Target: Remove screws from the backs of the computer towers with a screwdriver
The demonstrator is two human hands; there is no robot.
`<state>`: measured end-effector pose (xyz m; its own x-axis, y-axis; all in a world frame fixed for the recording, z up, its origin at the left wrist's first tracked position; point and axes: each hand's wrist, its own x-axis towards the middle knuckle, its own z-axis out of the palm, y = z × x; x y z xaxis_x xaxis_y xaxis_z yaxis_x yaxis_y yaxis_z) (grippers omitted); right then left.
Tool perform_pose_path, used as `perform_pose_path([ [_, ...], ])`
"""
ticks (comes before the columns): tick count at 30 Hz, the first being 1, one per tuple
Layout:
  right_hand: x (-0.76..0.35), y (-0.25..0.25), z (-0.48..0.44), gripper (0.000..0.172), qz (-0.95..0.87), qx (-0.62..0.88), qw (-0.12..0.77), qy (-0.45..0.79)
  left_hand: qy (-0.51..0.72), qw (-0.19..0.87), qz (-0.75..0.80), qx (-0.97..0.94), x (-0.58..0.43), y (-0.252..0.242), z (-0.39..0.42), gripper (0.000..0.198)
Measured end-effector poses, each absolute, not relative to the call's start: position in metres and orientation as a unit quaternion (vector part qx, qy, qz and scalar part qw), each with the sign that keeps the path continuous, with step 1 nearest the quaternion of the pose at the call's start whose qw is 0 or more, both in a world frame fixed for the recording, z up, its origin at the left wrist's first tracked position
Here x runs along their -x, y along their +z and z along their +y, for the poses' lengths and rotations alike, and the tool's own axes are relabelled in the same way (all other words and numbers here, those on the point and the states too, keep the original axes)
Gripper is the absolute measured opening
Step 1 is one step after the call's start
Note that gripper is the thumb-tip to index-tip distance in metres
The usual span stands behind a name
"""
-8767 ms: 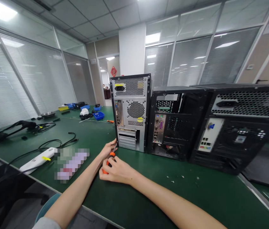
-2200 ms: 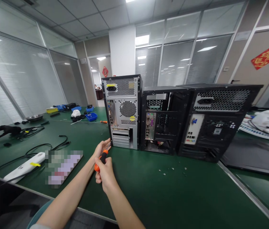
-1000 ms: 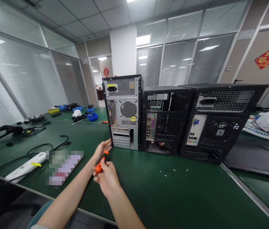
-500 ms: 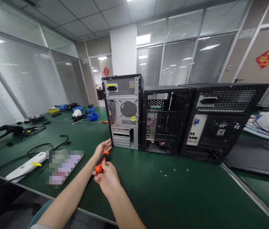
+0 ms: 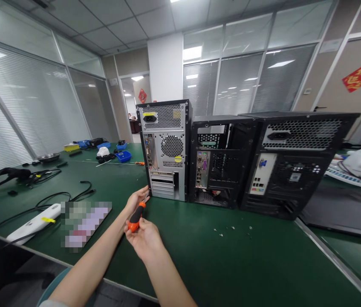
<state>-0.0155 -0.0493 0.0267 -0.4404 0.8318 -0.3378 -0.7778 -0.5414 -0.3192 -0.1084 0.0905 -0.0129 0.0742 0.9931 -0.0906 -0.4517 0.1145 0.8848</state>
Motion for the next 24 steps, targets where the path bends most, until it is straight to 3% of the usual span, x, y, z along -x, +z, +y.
perform_pose_path([
  [24, 0.0218, 0.0342, -0.0517, 0.02, -0.061, 0.246, 0.522, 0.814, 0.569, 0.631, 0.39, -0.355, 0.1071, -0.0102, 0.0874, 0.048],
])
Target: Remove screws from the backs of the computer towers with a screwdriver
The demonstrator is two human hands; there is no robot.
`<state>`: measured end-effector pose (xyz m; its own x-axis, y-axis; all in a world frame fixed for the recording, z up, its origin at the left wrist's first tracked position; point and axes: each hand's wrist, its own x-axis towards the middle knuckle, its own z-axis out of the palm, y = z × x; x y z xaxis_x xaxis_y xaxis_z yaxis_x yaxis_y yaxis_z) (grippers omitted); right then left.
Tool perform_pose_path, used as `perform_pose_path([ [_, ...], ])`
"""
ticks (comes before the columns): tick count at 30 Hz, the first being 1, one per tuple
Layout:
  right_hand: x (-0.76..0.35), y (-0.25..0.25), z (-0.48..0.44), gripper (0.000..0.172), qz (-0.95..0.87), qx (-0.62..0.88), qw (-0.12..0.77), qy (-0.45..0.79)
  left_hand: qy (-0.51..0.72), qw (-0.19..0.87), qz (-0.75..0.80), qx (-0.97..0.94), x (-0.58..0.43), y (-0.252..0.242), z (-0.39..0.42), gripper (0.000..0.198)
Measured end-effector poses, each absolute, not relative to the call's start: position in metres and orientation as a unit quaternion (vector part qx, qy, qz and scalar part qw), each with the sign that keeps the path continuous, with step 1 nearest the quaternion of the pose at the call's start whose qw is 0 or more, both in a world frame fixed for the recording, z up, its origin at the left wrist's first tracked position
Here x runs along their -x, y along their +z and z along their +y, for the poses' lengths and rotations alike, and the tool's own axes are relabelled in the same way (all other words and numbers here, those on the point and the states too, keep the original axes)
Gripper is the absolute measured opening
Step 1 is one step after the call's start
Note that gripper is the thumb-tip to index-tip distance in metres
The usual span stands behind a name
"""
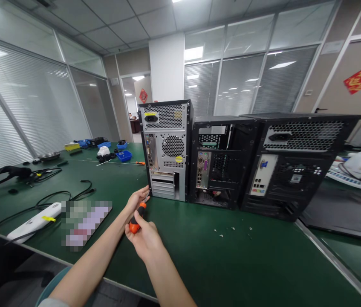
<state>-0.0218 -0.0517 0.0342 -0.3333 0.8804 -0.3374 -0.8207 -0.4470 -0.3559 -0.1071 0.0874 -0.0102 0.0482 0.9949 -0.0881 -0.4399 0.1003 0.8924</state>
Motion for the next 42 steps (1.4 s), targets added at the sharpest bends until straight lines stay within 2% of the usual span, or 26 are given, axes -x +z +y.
perform_pose_path([
  [20, 0.019, 0.031, -0.05, 0.021, -0.092, 0.248, 0.516, 0.815, 0.572, 0.628, 0.387, -0.359, 0.104, -0.005, 0.081, 0.052],
  [33, 0.017, 0.027, -0.049, 0.013, -0.075, 0.235, 0.508, 0.825, 0.569, 0.626, 0.387, -0.366, 0.104, -0.007, 0.081, 0.049],
  [42, 0.017, 0.022, -0.05, 0.021, -0.073, 0.219, 0.521, 0.822, 0.572, 0.627, 0.384, -0.363, 0.104, -0.009, 0.083, 0.05],
])
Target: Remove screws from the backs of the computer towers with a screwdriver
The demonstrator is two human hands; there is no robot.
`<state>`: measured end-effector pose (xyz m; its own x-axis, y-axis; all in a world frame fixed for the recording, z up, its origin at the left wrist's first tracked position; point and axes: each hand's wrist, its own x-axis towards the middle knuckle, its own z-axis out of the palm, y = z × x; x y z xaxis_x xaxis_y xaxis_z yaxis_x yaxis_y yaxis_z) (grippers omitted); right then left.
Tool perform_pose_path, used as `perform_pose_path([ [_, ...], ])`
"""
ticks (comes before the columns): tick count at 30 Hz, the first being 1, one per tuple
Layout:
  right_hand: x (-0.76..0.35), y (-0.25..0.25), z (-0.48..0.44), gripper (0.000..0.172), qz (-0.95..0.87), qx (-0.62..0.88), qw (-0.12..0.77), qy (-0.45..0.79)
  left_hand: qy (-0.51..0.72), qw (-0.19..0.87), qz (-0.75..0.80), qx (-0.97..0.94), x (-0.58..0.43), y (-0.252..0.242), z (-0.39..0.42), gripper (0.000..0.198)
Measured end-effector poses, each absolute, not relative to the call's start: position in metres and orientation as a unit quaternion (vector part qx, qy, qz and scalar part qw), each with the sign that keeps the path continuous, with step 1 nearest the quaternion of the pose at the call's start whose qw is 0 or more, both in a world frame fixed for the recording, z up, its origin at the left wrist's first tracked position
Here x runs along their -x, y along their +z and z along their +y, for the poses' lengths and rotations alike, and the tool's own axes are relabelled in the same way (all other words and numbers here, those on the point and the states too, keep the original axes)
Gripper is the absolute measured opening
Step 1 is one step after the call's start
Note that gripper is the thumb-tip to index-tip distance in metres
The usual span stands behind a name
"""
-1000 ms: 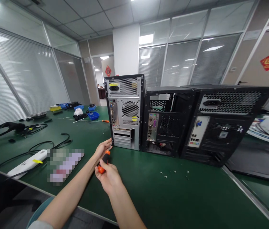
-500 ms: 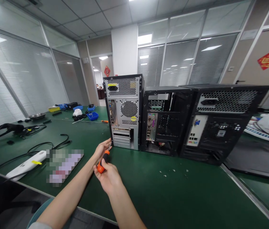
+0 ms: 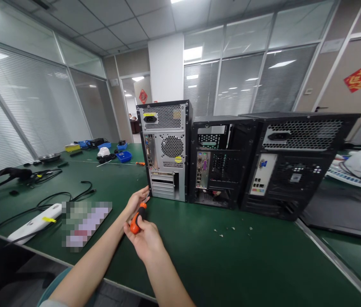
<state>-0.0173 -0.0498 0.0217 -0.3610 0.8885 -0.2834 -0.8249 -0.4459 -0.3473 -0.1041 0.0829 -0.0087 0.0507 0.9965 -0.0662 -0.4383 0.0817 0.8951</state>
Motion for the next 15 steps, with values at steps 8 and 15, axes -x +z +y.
perform_pose_path([
  [8, 0.0173, 0.0253, -0.0522, 0.023, -0.059, 0.215, 0.529, 0.819, 0.568, 0.626, 0.382, -0.374, 0.1036, -0.007, 0.0822, 0.05],
  [15, 0.016, 0.029, -0.0509, 0.024, -0.057, 0.211, 0.532, 0.818, 0.574, 0.625, 0.39, -0.358, 0.1034, -0.0085, 0.0837, 0.048],
])
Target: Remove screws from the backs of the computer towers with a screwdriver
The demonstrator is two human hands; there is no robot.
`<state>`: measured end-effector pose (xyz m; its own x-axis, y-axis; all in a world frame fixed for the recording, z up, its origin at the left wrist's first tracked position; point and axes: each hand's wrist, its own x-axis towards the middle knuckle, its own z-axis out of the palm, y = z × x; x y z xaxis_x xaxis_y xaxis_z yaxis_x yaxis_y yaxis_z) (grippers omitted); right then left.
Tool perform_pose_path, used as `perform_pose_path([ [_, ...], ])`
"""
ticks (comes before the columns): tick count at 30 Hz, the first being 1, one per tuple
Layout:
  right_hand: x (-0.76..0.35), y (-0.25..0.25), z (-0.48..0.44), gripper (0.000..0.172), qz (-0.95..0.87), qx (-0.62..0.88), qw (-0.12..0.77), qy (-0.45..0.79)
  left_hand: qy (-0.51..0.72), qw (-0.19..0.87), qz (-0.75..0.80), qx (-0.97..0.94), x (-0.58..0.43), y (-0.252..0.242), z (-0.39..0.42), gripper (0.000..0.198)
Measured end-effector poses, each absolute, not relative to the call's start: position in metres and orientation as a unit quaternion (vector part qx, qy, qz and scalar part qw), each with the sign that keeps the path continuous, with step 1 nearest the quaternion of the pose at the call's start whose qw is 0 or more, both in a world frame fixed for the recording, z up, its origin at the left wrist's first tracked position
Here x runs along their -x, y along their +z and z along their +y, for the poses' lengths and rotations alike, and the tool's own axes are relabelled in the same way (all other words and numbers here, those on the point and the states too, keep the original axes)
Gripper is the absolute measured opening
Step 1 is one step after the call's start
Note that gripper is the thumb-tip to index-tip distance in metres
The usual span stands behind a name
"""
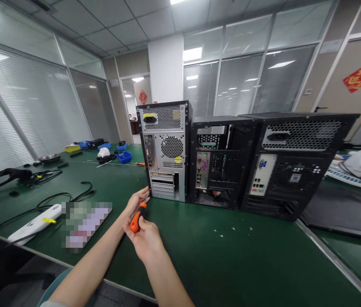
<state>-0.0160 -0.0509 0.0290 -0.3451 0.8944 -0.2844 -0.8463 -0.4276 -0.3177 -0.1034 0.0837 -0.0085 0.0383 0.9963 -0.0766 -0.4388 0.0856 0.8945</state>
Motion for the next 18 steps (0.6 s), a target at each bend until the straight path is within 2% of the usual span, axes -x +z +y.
perform_pose_path([
  [18, 0.0179, 0.0269, -0.0537, 0.031, -0.04, 0.207, 0.558, 0.803, 0.566, 0.623, 0.388, -0.375, 0.1033, -0.0091, 0.0843, 0.05],
])
